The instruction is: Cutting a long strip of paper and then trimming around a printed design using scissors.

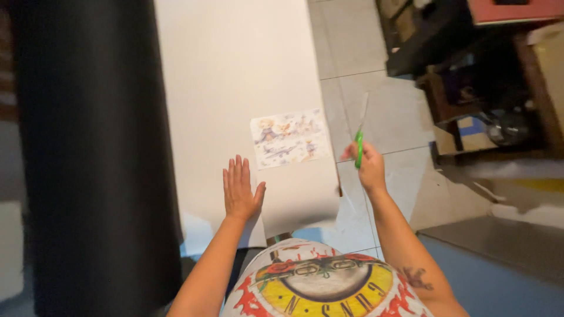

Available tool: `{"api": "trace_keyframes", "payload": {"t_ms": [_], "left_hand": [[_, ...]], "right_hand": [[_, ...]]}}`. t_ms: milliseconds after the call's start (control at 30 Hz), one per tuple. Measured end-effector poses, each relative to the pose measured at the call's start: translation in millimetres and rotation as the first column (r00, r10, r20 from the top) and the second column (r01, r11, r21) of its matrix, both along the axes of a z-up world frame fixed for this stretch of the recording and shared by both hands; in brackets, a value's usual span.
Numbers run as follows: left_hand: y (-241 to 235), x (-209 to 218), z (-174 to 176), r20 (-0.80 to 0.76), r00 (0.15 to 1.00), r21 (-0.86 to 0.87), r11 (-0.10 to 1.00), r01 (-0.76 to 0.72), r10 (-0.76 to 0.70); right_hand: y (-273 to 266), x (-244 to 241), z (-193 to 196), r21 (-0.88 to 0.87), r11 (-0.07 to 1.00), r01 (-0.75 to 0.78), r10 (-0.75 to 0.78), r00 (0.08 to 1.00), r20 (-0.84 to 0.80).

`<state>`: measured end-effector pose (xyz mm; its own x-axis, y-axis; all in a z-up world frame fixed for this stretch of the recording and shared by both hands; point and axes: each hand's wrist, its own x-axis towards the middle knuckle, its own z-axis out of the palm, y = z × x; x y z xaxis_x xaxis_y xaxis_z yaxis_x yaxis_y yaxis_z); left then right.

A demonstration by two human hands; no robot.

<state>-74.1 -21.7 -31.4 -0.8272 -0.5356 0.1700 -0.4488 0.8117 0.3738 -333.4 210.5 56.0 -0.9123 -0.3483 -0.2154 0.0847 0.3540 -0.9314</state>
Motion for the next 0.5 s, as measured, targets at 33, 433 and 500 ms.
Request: {"api": "trace_keyframes", "payload": {"t_ms": [33,433,500], "left_hand": [[2,9,-3,0.01,0.997,-0.003,0.997,-0.074,0.074],[-2,26,2,0.139,0.984,-0.025,0.994,-0.105,0.107],[-4,27,2,0.162,0.981,-0.004,0.995,-0.103,0.102]], "right_hand": [[0,19,0,-0.058,0.99,-0.125,0.129,0.989,0.071],[-80,175,-24,-0.048,0.802,-0.596,0.404,0.481,0.778],[-85,184,-20,-0.013,0.799,-0.601,0.393,0.506,0.768]]}}
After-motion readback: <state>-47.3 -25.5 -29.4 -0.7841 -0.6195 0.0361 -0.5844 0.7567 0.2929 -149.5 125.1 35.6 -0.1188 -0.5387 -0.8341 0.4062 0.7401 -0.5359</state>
